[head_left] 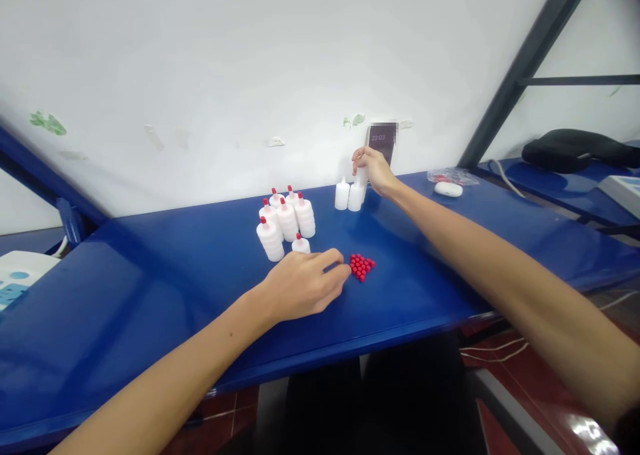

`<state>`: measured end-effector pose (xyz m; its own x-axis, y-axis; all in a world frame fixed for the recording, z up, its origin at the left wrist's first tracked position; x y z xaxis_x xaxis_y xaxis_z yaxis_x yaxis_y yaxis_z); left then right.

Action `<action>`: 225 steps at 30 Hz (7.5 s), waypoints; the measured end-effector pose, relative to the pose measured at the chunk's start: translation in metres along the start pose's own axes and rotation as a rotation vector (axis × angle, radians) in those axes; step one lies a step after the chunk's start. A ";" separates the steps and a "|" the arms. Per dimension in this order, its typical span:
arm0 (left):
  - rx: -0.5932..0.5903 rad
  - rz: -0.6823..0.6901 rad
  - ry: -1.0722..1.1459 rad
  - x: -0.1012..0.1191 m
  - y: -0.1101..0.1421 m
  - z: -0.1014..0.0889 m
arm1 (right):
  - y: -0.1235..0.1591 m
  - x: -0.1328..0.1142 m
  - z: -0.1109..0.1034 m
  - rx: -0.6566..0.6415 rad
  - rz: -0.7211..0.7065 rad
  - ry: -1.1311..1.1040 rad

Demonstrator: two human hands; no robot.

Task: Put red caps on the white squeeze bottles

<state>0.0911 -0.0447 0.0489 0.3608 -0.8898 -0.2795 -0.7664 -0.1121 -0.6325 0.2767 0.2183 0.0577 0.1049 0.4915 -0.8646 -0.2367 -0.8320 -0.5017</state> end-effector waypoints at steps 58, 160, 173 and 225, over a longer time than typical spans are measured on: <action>0.365 -0.482 0.336 -0.043 0.004 -0.013 | 0.156 -0.069 0.056 -0.588 -0.157 0.260; 0.576 -0.099 -0.020 -0.029 0.001 -0.040 | 0.186 -0.087 0.079 -0.875 -0.141 -0.126; 0.614 -0.094 0.038 -0.029 0.000 -0.045 | 0.192 -0.092 0.082 -0.941 -0.160 -0.058; 0.418 -0.127 -0.380 -0.056 0.002 -0.073 | 0.152 -0.050 0.063 -0.343 0.131 -0.116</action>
<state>0.0307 -0.0273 0.1164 0.6612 -0.6508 -0.3732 -0.4569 0.0453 -0.8884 0.1742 0.0832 0.0267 -0.0190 0.3849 -0.9227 0.0986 -0.9177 -0.3849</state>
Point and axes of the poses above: each hand's wrist, its own y-axis away from the middle knuckle, its own z-axis out of the palm, x = y × z, the point moved 9 cm from there along -y, towards the middle knuckle, and after that the axes turned 12 degrees about x, right-handed, at the moved point
